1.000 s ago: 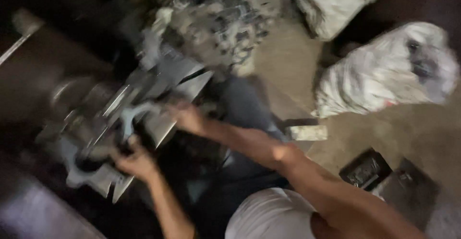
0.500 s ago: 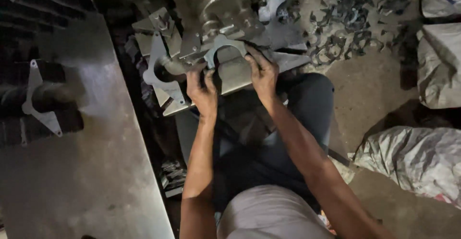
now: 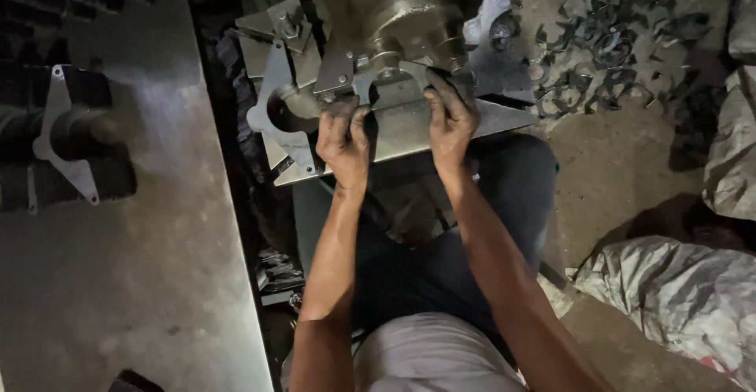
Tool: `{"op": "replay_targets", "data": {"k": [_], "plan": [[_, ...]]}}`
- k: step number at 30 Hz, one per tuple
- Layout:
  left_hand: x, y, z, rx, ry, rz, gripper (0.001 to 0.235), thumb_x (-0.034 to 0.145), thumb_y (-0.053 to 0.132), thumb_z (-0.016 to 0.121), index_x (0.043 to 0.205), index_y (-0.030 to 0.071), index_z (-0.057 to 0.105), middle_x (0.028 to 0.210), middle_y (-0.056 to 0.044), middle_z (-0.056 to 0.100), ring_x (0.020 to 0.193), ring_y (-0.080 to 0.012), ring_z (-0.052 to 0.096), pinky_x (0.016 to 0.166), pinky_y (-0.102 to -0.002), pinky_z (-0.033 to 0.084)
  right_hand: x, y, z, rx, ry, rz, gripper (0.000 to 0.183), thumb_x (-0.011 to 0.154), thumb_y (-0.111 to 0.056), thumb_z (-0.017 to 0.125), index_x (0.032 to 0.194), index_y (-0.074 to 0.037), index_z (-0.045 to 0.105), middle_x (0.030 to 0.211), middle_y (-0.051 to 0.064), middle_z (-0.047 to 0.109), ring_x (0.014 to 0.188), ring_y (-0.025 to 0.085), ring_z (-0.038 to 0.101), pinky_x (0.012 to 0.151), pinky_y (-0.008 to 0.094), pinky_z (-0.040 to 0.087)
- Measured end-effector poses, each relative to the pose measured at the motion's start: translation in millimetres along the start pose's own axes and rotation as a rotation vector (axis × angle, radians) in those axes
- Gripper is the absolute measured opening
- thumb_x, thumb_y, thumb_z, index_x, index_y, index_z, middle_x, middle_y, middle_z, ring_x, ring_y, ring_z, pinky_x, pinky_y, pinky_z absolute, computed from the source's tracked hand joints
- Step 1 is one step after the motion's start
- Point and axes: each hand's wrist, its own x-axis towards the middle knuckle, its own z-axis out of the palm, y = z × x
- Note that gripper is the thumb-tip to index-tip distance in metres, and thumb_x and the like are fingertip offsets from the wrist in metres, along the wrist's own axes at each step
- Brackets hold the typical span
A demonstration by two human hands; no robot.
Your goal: Manually feeding metal sheets into a press machine and stacking the stamped parts.
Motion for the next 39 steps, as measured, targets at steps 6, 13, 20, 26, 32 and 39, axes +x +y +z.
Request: {"op": "replay_targets", "data": {"k": [6, 13, 20, 26, 32, 39], "plan": [[0, 3, 0, -0.014, -0.004, -0.026, 0.017, 0.093, -0.003, 0.072, 0.110, 0.000, 0.073, 0.106, -0.014, 0.070, 0.096, -0.0276, 0.070, 0.084, -0.035, 0.056, -3, 9, 0, -0.031, 0.030, -0.051, 0.022, 0.100, -0.002, 0.072, 0.121, 0.000, 0.074, 0.108, 0.011, 0.078, 0.090, 0.018, 0.073, 0.080, 0.033, 0.058], [-2, -3, 0, -0.036, -0.011, -0.036, 0.018, 0.095, -0.003, 0.071, 0.112, 0.002, 0.073, 0.105, -0.013, 0.070, 0.095, -0.0262, 0.071, 0.083, -0.034, 0.056, 1, -3, 1, -0.040, 0.044, -0.064, 0.020, 0.100, -0.001, 0.068, 0.119, 0.001, 0.074, 0.115, 0.016, 0.076, 0.105, 0.025, 0.072, 0.092, 0.036, 0.057], [2, -1, 3, -0.075, 0.019, -0.056, 0.016, 0.094, -0.003, 0.072, 0.109, 0.002, 0.075, 0.101, -0.013, 0.071, 0.088, -0.0261, 0.072, 0.077, -0.034, 0.056, 2, 1, 0, -0.002, 0.030, 0.027, 0.017, 0.096, -0.006, 0.073, 0.112, 0.000, 0.076, 0.107, 0.015, 0.077, 0.096, 0.027, 0.074, 0.089, 0.035, 0.057], [26, 18, -23, 0.199, -0.197, -0.017, 0.018, 0.092, 0.005, 0.076, 0.108, -0.002, 0.069, 0.103, -0.023, 0.070, 0.094, -0.0449, 0.067, 0.083, -0.049, 0.053, 5, -23, -7, -0.237, -0.013, -0.200, 0.038, 0.095, -0.016, 0.076, 0.128, 0.000, 0.066, 0.113, 0.025, 0.072, 0.101, 0.044, 0.068, 0.089, 0.045, 0.054], [53, -120, -87, 1.021, -0.143, -0.122, 0.020, 0.103, 0.013, 0.062, 0.113, -0.004, 0.064, 0.115, -0.036, 0.067, 0.089, -0.0453, 0.071, 0.079, -0.048, 0.058, 15, -29, -11, -0.651, -0.374, 0.103, 0.041, 0.104, -0.029, 0.064, 0.131, 0.003, 0.060, 0.079, 0.029, 0.070, 0.069, 0.045, 0.069, 0.057, 0.052, 0.053], [65, -212, -129, 0.991, -0.402, -0.150, 0.038, 0.086, 0.033, 0.079, 0.075, -0.003, 0.070, 0.076, -0.025, 0.071, 0.071, -0.0405, 0.073, 0.059, -0.048, 0.058, 16, 39, -37, -0.733, -0.376, -0.206, 0.027, 0.109, -0.023, 0.052, 0.110, 0.002, 0.062, 0.077, 0.022, 0.070, 0.062, 0.041, 0.066, 0.054, 0.051, 0.050]]}}
